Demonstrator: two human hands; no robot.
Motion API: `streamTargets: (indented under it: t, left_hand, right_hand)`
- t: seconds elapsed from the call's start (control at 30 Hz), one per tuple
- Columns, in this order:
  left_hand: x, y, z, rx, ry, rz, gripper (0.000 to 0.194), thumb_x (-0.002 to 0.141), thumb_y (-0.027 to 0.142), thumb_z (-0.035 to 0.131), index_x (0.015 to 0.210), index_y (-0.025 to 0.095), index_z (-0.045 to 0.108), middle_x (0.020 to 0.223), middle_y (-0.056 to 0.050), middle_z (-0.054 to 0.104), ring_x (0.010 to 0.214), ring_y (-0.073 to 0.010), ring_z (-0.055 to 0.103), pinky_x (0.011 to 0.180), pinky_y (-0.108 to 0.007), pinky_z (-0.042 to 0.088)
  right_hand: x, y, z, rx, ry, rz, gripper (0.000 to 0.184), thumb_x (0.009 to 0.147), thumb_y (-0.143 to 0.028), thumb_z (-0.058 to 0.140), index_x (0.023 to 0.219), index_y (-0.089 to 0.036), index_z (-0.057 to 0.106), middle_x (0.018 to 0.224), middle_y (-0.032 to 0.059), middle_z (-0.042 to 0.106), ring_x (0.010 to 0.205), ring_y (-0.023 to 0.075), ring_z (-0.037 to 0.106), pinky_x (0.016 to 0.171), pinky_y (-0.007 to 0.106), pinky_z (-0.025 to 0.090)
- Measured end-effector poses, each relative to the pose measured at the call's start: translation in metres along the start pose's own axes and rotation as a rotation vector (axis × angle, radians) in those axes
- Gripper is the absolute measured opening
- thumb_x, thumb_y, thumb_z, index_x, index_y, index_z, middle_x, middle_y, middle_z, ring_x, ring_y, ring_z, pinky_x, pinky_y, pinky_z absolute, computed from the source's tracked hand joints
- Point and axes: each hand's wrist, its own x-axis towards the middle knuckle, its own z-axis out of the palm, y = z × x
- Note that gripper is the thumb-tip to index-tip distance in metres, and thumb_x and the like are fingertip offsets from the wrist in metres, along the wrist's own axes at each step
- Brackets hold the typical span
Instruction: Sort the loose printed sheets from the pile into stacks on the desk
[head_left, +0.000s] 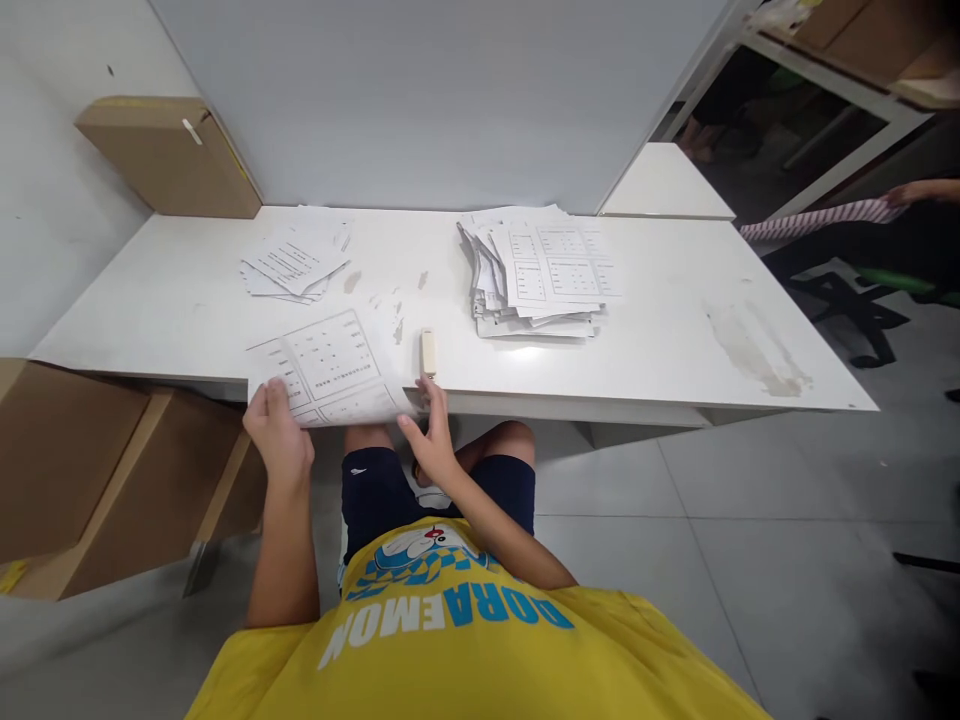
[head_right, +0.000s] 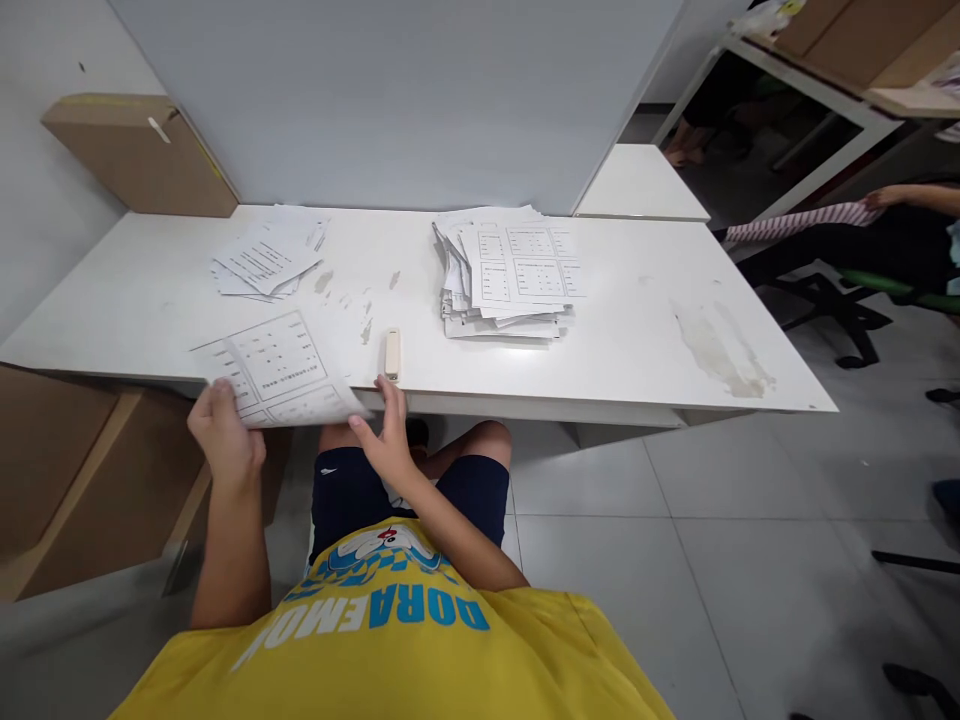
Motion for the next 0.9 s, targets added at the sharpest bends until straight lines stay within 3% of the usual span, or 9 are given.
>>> streamTargets:
  t: [0.1,0.17,0.3,0.43,0.53,0.6,0.67,0.77,0.9]
  left_hand:
    - [0.002,0.008,-0.004,0.007,-0.234,-0.199,0.039,0.073,0.055,0.070,0.077,0.019,0.058,0.070,0.000,0.056,0.070,-0.0162,0.055,0.067,-0.028,0.048]
    - [0.004,0.008,-0.008,0.129,-0.361,-0.230,0.038,0.077,0.055,0.067,0.072,0.019,0.056,0.064,0.001,0.052,0.063,-0.0148,0.050,0.059,-0.026,0.043]
    - [0.003,0.012,-0.013,0.435,-0.585,-0.093,0.040,0.085,0.052,0.057,0.063,0.020,0.049,0.058,0.003,0.045,0.057,-0.0130,0.041,0.052,-0.024,0.033]
    - [0.005,0.014,-0.009,0.549,-0.850,0.023,0.042,0.090,0.053,0.048,0.066,0.020,0.054,0.063,0.000,0.055,0.063,-0.0167,0.050,0.056,-0.027,0.039]
    - [0.025,-0.001,-0.004,0.675,-0.824,0.263,0.040,0.093,0.050,0.041,0.092,0.020,0.068,0.097,-0.008,0.070,0.097,-0.0259,0.062,0.085,-0.037,0.048]
    - [0.048,-0.018,-0.003,0.839,-0.776,0.429,0.045,0.090,0.048,0.046,0.118,0.018,0.065,0.128,-0.012,0.064,0.125,-0.0310,0.051,0.108,-0.045,0.037]
    - [0.069,-0.035,-0.005,0.953,-0.818,0.487,0.059,0.086,0.050,0.052,0.132,0.015,0.056,0.145,-0.014,0.052,0.139,-0.0326,0.038,0.116,-0.048,0.030]
    - [0.088,-0.052,-0.010,0.962,-0.837,0.595,0.056,0.087,0.052,0.050,0.130,0.016,0.058,0.145,-0.014,0.052,0.138,-0.0323,0.041,0.115,-0.049,0.032]
    - [0.089,-0.055,-0.010,0.913,-0.798,0.666,0.037,0.090,0.048,0.049,0.107,0.020,0.066,0.121,-0.015,0.067,0.120,-0.0328,0.057,0.102,-0.048,0.043]
  right_hand:
    - [0.002,-0.022,0.001,0.262,-0.116,0.143,0.071,0.082,-0.064,0.059,0.141,-0.026,0.045,0.144,0.0099,0.050,0.136,0.0287,0.044,0.115,0.045,0.035]
    - [0.001,-0.033,-0.005,0.454,-0.254,0.270,0.065,0.082,-0.063,0.060,0.135,-0.027,0.053,0.137,0.0078,0.059,0.130,0.0295,0.052,0.110,0.044,0.041]
    - [-0.009,-0.034,-0.014,0.572,-0.360,0.419,0.049,0.076,-0.047,0.075,0.120,-0.026,0.065,0.128,0.0051,0.067,0.121,0.0302,0.061,0.104,0.045,0.047]
    - [-0.024,-0.017,-0.017,0.553,-0.275,0.561,0.051,0.067,-0.042,0.083,0.112,-0.024,0.068,0.125,0.0070,0.070,0.117,0.0317,0.063,0.101,0.049,0.050]
    - [-0.034,-0.011,-0.021,0.551,-0.170,0.598,0.050,0.065,-0.041,0.084,0.110,-0.023,0.069,0.117,0.0077,0.073,0.114,0.0318,0.065,0.101,0.051,0.051]
    - [-0.039,-0.010,-0.026,0.561,-0.107,0.585,0.053,0.064,-0.040,0.084,0.112,-0.024,0.068,0.113,0.0074,0.074,0.112,0.0316,0.066,0.101,0.051,0.051]
    - [-0.044,-0.009,-0.032,0.572,-0.034,0.577,0.057,0.063,-0.040,0.084,0.115,-0.024,0.066,0.110,0.0072,0.075,0.110,0.0315,0.066,0.099,0.050,0.052]
    - [-0.050,-0.005,-0.043,0.576,0.075,0.583,0.058,0.062,-0.037,0.083,0.115,-0.024,0.065,0.108,0.0070,0.075,0.109,0.0307,0.067,0.098,0.049,0.053]
    - [-0.054,0.001,-0.055,0.573,0.199,0.564,0.057,0.062,-0.032,0.081,0.116,-0.023,0.064,0.113,0.0066,0.074,0.114,0.0289,0.065,0.104,0.047,0.049]
